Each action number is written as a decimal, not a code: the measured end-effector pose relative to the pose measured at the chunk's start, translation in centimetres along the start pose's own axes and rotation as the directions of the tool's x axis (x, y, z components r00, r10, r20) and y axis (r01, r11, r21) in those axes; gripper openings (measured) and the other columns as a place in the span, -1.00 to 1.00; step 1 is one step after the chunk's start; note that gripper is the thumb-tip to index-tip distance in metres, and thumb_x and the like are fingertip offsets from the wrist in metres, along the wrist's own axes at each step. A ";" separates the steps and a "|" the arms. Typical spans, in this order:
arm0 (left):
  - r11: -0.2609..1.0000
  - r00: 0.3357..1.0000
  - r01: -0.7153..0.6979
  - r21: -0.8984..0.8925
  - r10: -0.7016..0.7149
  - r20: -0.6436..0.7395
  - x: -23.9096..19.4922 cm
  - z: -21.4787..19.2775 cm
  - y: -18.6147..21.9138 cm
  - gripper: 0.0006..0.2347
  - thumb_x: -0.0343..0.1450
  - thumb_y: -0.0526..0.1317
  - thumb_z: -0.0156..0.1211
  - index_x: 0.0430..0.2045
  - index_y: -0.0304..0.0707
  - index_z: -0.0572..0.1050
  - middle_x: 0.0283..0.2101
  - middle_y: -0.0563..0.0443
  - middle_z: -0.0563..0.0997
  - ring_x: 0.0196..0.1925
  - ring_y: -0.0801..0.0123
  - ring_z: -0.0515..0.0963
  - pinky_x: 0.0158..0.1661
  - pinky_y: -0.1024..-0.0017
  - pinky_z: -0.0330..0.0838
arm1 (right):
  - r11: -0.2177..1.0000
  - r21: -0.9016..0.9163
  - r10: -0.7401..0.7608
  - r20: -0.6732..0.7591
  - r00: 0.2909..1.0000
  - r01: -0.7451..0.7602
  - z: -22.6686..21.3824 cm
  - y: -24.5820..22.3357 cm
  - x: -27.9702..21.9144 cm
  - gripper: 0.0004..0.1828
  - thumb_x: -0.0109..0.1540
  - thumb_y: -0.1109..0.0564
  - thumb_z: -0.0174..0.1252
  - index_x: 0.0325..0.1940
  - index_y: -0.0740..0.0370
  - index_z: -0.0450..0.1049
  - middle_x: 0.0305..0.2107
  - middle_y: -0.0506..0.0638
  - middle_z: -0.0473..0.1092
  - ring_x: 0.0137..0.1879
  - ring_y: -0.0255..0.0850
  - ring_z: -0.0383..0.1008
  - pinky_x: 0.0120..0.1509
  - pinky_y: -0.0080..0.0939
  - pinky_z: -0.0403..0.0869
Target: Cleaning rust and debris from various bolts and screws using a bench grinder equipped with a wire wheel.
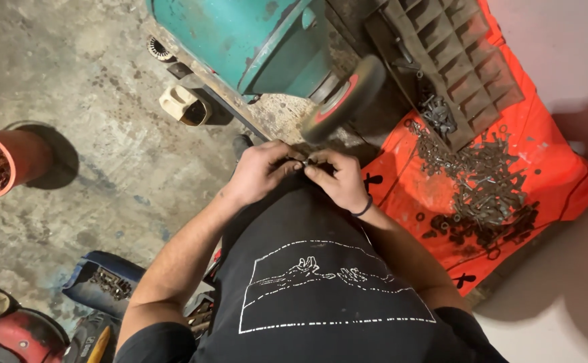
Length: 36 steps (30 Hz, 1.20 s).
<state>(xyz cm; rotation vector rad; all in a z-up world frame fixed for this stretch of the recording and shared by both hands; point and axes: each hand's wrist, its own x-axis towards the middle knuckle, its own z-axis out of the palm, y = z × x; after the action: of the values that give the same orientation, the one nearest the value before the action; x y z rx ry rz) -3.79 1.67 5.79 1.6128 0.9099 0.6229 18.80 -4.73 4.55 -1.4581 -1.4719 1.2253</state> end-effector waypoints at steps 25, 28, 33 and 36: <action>0.964 0.960 0.201 -0.173 -0.228 -0.159 1.7 2.6 -0.2 -0.88 0.43 -0.26 0.35 -0.35 -0.37 0.63 -0.52 -0.06 0.65 -0.52 0.54 0.55 -0.42 0.49 0.45 | 0.915 0.288 0.343 -0.189 0.920 -0.282 0.6 0.0 0.0 -0.81 0.33 0.14 0.23 -0.18 0.37 0.51 -0.43 -0.06 0.51 -0.41 -0.43 0.45 -0.42 -0.43 0.44; 0.929 0.956 0.195 -0.315 -0.252 -0.151 1.6 4.1 -1.8 -0.87 0.45 -0.27 0.33 -0.38 -0.41 0.61 -0.53 0.05 0.60 -0.47 0.63 0.46 -0.41 0.54 0.41 | 0.953 0.264 0.209 -0.221 0.953 -0.147 0.4 0.9 -0.2 -0.84 0.35 0.17 0.24 -0.16 0.36 0.50 -0.41 -0.06 0.49 -0.35 -0.43 0.46 -0.32 -0.41 0.49; 0.828 0.959 0.170 -0.534 -0.264 -0.105 1.2 4.2 -2.3 -0.84 0.50 -0.28 0.29 -0.43 -0.44 0.57 -0.46 0.14 0.60 -0.39 0.64 0.47 -0.34 0.56 0.42 | 0.993 0.115 0.061 -0.253 0.965 -0.033 0.3 0.4 0.2 -0.86 0.39 0.20 0.25 -0.17 0.37 0.51 -0.44 -0.08 0.49 -0.36 -0.41 0.43 -0.27 -0.40 0.45; 0.832 0.955 0.185 -0.523 -0.279 -0.106 1.2 3.7 -1.9 -0.85 0.49 -0.28 0.28 -0.41 -0.45 0.58 -0.45 0.12 0.62 -0.38 0.63 0.50 -0.33 0.56 0.43 | 0.969 0.193 0.201 -0.260 0.944 -0.153 1.0 0.0 0.4 -0.86 0.32 0.20 0.26 -0.23 0.36 0.51 -0.49 -0.10 0.48 -0.45 -0.44 0.43 -0.42 -0.42 0.43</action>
<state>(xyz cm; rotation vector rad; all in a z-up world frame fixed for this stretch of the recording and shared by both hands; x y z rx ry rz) -0.62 0.74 2.99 0.9628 0.9564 0.7682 17.78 -4.52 4.17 -1.5984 -1.0409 1.1643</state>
